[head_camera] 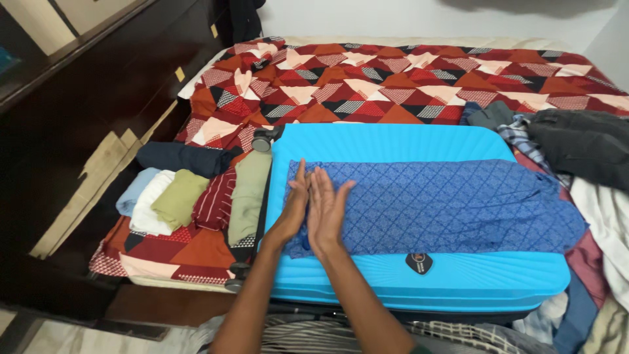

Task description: The person folds a blue patterned shirt, a pair of black jeans, a white undershirt, and a pair of beige pants by hand on a bed, stacking the folded items beside a blue suitcase.

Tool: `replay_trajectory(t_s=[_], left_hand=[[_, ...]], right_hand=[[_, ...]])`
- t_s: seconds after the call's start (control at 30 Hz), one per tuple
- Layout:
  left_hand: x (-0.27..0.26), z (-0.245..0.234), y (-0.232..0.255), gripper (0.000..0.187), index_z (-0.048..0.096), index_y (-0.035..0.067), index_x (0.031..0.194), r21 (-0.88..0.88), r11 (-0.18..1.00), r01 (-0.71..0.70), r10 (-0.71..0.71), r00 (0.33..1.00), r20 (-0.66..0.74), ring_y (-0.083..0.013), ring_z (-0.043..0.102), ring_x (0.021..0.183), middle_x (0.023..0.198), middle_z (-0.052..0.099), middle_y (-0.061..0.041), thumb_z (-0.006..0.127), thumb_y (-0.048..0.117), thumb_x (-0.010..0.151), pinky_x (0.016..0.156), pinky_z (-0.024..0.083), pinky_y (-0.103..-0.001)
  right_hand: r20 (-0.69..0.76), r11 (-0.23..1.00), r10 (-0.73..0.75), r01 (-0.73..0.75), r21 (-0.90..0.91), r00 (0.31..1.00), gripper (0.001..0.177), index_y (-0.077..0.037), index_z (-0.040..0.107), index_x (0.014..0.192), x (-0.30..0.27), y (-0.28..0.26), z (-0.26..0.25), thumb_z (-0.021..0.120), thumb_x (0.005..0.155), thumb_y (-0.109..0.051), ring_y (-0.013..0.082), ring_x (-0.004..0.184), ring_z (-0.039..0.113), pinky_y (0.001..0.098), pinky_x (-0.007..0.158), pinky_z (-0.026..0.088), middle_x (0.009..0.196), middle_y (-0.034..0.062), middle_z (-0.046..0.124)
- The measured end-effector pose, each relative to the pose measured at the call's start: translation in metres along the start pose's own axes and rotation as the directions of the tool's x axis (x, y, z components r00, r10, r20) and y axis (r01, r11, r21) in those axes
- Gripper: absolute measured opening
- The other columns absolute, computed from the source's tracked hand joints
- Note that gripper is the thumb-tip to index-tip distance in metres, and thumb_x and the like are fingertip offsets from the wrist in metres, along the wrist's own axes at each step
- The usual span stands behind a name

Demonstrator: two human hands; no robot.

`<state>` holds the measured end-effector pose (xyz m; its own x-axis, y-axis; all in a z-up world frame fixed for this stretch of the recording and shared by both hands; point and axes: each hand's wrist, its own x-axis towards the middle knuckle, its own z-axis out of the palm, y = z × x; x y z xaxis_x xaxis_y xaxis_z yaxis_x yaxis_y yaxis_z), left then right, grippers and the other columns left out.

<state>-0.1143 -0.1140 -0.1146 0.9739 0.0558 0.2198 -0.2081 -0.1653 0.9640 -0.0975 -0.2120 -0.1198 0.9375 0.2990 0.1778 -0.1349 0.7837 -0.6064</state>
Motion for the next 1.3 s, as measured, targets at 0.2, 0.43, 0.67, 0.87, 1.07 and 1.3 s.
replay_trajectory(t_s=[0.2,0.43,0.67,0.87,1.07,1.3], left_hand=[[0.002,-0.001,-0.006,0.076,0.016,0.009,0.163,-0.084,0.948,-0.308,0.234,0.851,-0.47,-0.0371,0.039,0.147,0.162,0.033,-0.02,0.039,0.053,0.106,0.117,0.036,-0.046],[-0.043,-0.042,-0.018,0.039,0.058,0.005,0.138,0.759,0.647,-0.069,0.4,0.879,-0.261,-0.0425,0.035,0.148,0.156,0.046,-0.023,0.056,0.019,0.101,0.121,0.029,-0.053],[-0.043,-0.023,-0.005,0.052,0.038,0.003,0.157,0.809,0.582,-0.084,0.308,0.943,-0.124,-0.0378,0.02,0.156,0.166,0.03,-0.019,0.038,0.025,0.11,0.124,0.011,-0.056],[-0.004,0.021,-0.016,0.062,0.023,-0.001,0.162,0.549,0.812,-0.198,0.303,0.947,-0.108,-0.0343,0.013,0.16,0.171,0.02,-0.018,0.039,0.029,0.11,0.127,0.008,-0.049],[0.031,0.055,-0.036,0.064,0.027,0.0,0.159,0.317,0.941,-0.117,0.183,0.965,-0.189,-0.0351,0.01,0.16,0.172,0.015,-0.02,0.044,0.032,0.107,0.128,0.011,-0.045],[0.029,0.084,-0.014,0.064,0.033,-0.01,0.154,0.761,0.642,-0.093,0.24,0.967,-0.084,-0.0416,0.015,0.156,0.166,0.02,-0.028,0.045,0.033,0.108,0.123,0.013,-0.055]], right_hand=[[-0.069,0.995,0.006,-0.013,-0.096,0.998,0.104,0.004,0.025,0.159,0.011,0.023,-0.028,0.02,0.094,-0.077,0.0254,0.158,0.019,0.0371,0.127,0.013,0.169,0.0195,0.026],[-0.103,0.99,0.04,-0.054,-0.133,0.994,0.1,0.004,0.027,0.158,0.003,0.013,-0.023,0.018,0.096,-0.074,0.0241,0.158,0.02,0.0354,0.128,0.015,0.168,0.0192,0.026],[-0.124,0.979,0.045,-0.068,-0.193,0.991,0.097,0.001,0.032,0.157,-0.004,0.001,-0.018,0.014,0.096,-0.073,0.0245,0.157,0.025,0.0351,0.126,0.018,0.167,0.0175,0.03],[-0.205,0.969,0.119,-0.158,-0.187,0.972,0.097,-0.005,0.037,0.157,-0.011,-0.011,-0.012,0.013,0.094,-0.075,0.0252,0.151,0.035,0.0381,0.122,0.026,0.164,0.0138,0.038],[-0.331,0.94,0.235,-0.301,-0.162,0.914,0.09,-0.012,0.032,0.159,-0.021,-0.036,-0.009,0.021,0.094,-0.073,0.0282,0.15,0.036,0.0436,0.121,0.03,0.162,0.01,0.039],[-0.012,0.45,-0.033,0.005,-0.893,0.999,0.072,0.001,0.033,0.156,-0.11,-0.07,-0.033,0.04,0.104,-0.049,0.0304,0.149,0.04,0.0384,0.12,0.028,0.159,0.0215,0.043]])
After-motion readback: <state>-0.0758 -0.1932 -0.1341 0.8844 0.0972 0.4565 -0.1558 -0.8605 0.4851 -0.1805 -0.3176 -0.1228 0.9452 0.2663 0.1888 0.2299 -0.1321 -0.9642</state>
